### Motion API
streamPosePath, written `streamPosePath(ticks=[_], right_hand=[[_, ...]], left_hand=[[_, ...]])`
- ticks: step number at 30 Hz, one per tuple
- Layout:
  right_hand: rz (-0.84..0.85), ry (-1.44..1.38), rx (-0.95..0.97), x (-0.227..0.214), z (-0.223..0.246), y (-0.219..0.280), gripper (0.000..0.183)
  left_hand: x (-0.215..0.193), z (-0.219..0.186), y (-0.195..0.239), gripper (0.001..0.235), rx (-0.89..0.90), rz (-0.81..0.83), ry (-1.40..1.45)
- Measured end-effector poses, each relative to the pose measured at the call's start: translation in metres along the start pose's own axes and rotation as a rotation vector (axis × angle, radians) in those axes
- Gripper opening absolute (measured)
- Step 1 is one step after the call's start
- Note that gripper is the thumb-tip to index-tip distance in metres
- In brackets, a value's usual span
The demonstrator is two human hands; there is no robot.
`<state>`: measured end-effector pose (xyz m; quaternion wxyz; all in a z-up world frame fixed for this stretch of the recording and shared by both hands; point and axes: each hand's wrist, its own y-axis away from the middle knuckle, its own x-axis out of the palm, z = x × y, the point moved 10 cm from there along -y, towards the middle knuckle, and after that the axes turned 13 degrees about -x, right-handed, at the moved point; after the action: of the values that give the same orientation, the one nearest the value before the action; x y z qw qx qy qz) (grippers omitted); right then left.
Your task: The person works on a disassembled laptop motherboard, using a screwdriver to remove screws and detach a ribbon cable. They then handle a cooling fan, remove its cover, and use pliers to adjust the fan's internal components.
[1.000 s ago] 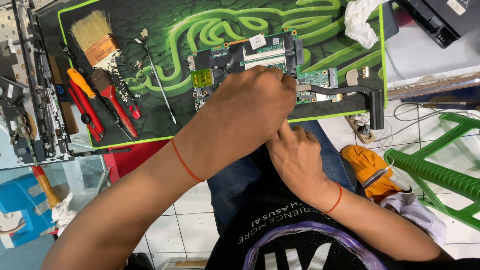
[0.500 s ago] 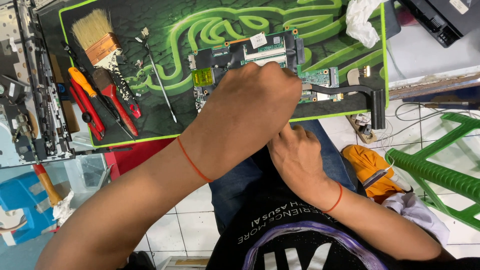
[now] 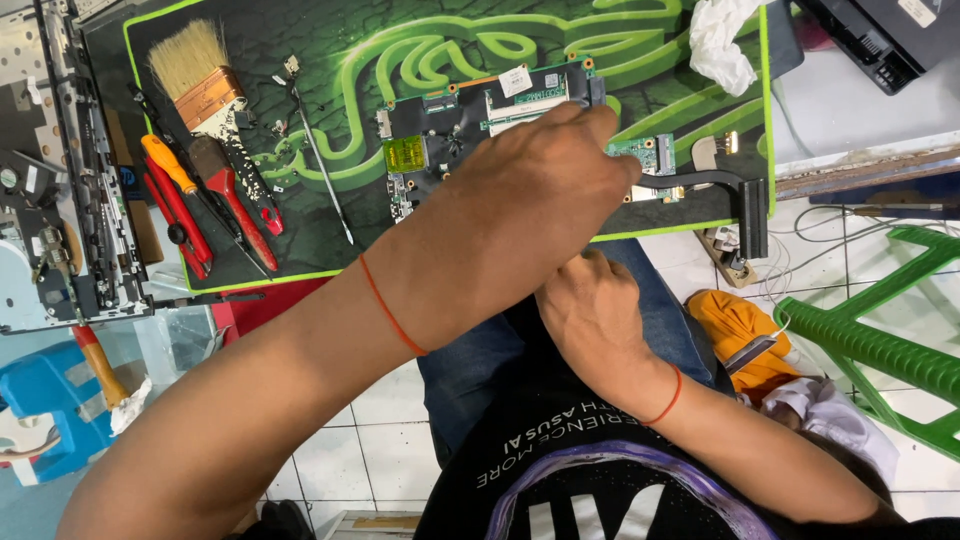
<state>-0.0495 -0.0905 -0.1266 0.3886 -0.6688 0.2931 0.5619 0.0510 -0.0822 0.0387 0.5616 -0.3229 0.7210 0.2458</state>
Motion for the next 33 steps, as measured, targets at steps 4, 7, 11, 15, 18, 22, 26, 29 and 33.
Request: streamPosePath(ticks=[4, 7, 11, 15, 18, 22, 26, 29, 33], right_hand=[[0.0, -0.006, -0.002, 0.007, 0.0, 0.004, 0.031], [0.033, -0.021, -0.006, 0.015, 0.002, 0.005, 0.042], [0.007, -0.002, 0.004, -0.006, -0.002, -0.001, 0.027], [0.031, -0.101, 0.013, 0.025, 0.0, 0.012, 0.039], [0.026, -0.025, 0.02, 0.012, -0.002, 0.007, 0.04], [-0.006, -0.006, -0.025, -0.002, -0.001, 0.002, 0.026], [0.037, 0.029, -0.03, -0.004, -0.002, -0.001, 0.035], [-0.014, 0.044, -0.019, -0.026, -0.004, -0.01, 0.023], [0.009, 0.044, 0.004, -0.006, -0.004, -0.001, 0.029]], left_hand=[[-0.007, 0.011, 0.002, 0.011, -0.214, -0.123, -0.324], [0.001, 0.007, 0.005, 0.021, -0.101, 0.001, -0.106], [0.011, 0.009, 0.001, 0.015, -0.153, 0.065, -0.116], [0.006, 0.005, 0.008, 0.024, -0.104, 0.037, -0.093], [0.008, -0.001, 0.003, 0.023, -0.047, 0.011, -0.06], [-0.014, 0.009, 0.004, 0.018, -0.224, -0.308, -0.432], [0.015, 0.012, -0.007, 0.02, -0.16, 0.2, -0.05], [0.017, 0.02, -0.002, 0.02, -0.177, 0.164, -0.099], [0.002, 0.013, 0.008, 0.024, -0.117, 0.181, 0.132]])
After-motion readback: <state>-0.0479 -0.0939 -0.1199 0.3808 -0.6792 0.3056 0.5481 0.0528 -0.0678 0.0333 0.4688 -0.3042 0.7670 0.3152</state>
